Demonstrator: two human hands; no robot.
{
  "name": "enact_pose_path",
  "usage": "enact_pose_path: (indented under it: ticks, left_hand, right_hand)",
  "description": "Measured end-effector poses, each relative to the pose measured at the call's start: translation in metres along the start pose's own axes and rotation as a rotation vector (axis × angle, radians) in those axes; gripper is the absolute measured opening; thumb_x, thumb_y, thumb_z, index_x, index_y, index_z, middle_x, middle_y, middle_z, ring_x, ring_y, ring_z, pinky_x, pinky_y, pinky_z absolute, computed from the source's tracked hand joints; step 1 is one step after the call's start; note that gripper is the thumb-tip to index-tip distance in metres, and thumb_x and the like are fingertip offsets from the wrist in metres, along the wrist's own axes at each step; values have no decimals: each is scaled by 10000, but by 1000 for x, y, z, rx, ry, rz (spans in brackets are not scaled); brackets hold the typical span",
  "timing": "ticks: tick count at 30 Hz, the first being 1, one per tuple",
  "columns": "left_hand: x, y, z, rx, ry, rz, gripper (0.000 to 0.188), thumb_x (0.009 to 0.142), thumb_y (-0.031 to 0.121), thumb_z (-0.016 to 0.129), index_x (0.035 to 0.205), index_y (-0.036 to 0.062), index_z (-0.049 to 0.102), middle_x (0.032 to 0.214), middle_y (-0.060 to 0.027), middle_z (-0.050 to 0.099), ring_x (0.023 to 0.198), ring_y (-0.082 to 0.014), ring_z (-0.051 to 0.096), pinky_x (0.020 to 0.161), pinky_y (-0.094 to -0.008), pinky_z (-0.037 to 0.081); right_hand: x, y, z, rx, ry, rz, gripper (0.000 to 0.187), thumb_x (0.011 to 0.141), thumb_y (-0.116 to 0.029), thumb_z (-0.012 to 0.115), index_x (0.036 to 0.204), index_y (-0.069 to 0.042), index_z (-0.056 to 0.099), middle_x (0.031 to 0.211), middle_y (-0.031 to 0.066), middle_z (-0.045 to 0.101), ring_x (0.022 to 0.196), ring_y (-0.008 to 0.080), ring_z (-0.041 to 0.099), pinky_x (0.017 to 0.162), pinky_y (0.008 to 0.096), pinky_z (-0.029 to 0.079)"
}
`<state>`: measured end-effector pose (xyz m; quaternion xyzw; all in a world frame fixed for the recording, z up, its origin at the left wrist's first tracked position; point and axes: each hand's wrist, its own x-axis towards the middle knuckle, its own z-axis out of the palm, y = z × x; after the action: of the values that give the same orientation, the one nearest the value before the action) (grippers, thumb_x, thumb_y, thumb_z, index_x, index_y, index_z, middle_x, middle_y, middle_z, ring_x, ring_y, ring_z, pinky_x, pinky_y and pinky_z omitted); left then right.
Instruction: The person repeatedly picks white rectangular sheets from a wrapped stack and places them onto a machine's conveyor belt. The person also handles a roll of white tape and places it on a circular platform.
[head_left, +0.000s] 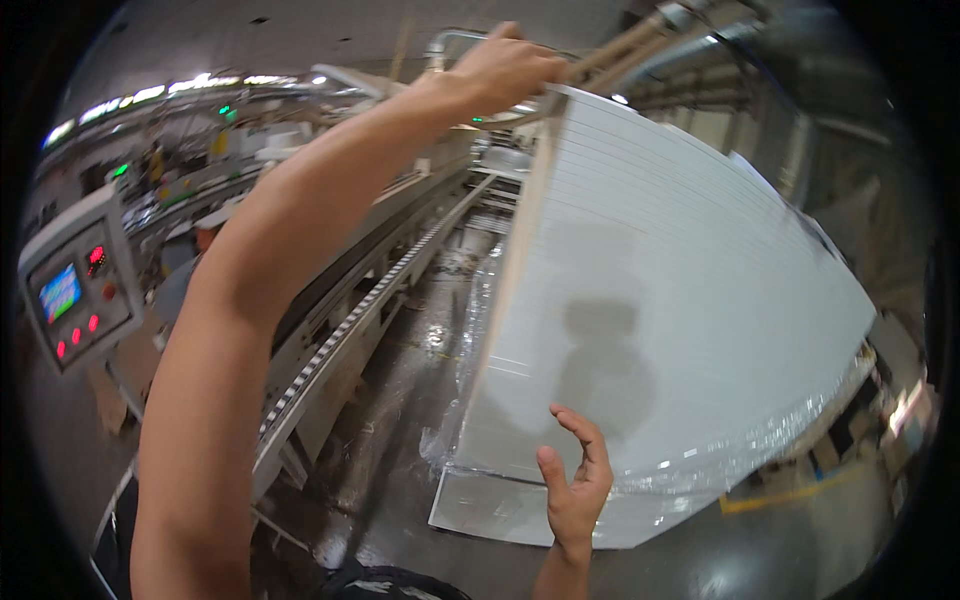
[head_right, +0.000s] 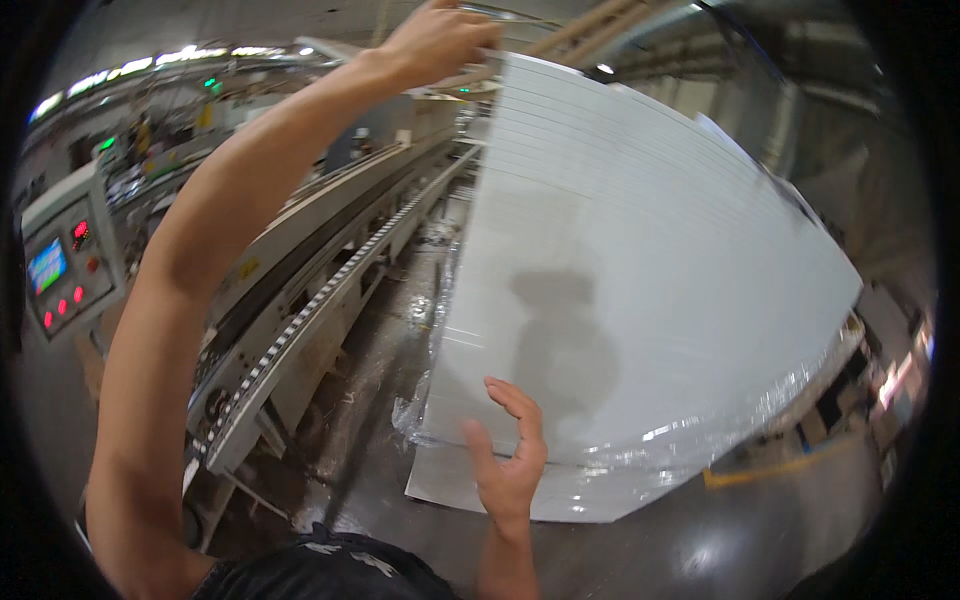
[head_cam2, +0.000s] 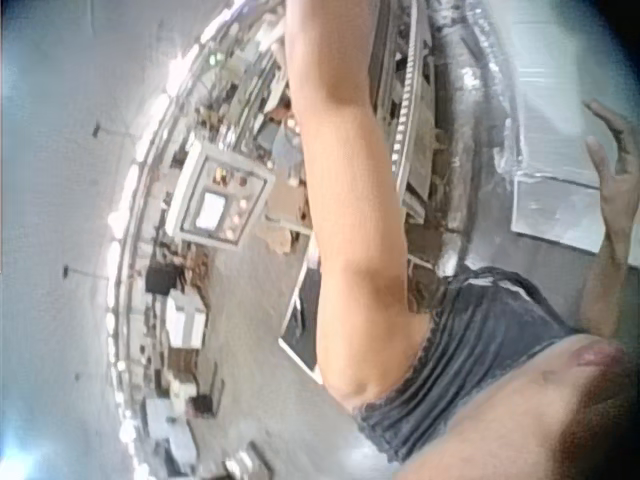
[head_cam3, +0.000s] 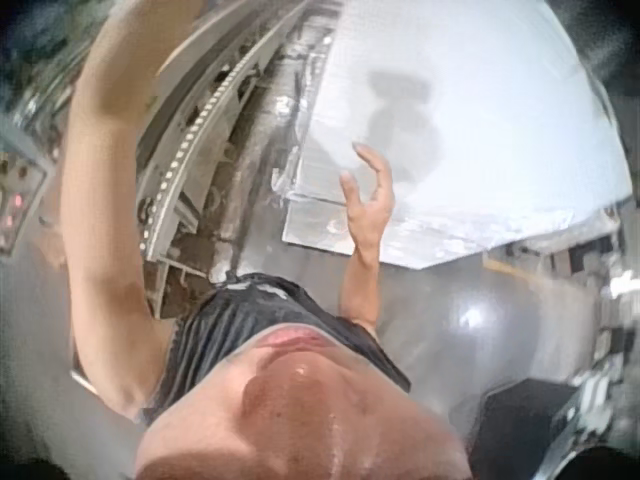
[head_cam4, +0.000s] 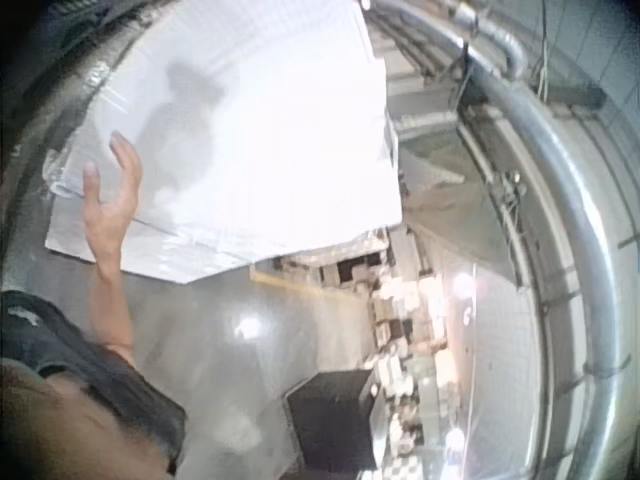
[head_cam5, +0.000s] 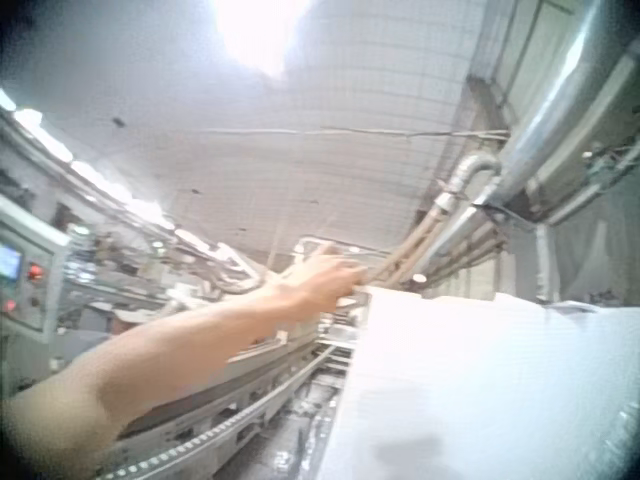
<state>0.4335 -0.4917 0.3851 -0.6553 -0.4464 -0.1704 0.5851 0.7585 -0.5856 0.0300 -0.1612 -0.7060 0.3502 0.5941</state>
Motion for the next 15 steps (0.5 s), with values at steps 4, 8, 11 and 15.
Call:
enact_pose_path:
  ticks: [4, 8, 11, 15]
  left_hand:
    - [-32, -2, -25, 366, 107, 14, 241, 982, 140, 662, 1217, 192, 668, 1130, -26, 756, 1149, -185, 700, 1113, -453, 404]
    - [-116, -33, -118, 654, 174, 17, 277, 979, 165, 669, 1238, 263, 679, 1150, -19, 749, 1165, -203, 688, 1091, -494, 425]
    - [-158, -42, -206, 696, 177, -58, 235, 982, 203, 668, 1183, 314, 716, 1108, 7, 756, 1115, -199, 686, 1050, -484, 432]
    - [-217, -64, -296, 782, 267, -86, 144, 948, 290, 708, 1083, 311, 752, 989, 23, 761, 1044, -181, 682, 969, -424, 409]
  right_hand:
    - [47, -14, 13, 303, -158, -28, 487, 941, -202, 780, 1331, 42, 619, 1341, 212, 674, 1317, 305, 608, 1176, 448, 421]
    - [145, -33, 55, 861, -435, -4, 875, 1049, -537, 537, 1599, 93, 278, 1564, 308, 467, 1453, 394, 486, 1267, 505, 304]
    - [268, -45, 70, 1215, -1079, -4, 878, 1089, -558, 426, 1639, 77, 168, 1656, 312, 317, 1551, 400, 328, 1312, 487, 195]
    - [358, -75, 139, 1116, -684, -12, 772, 1091, -452, 476, 1615, 72, 259, 1645, 305, 329, 1540, 411, 320, 1312, 494, 209]
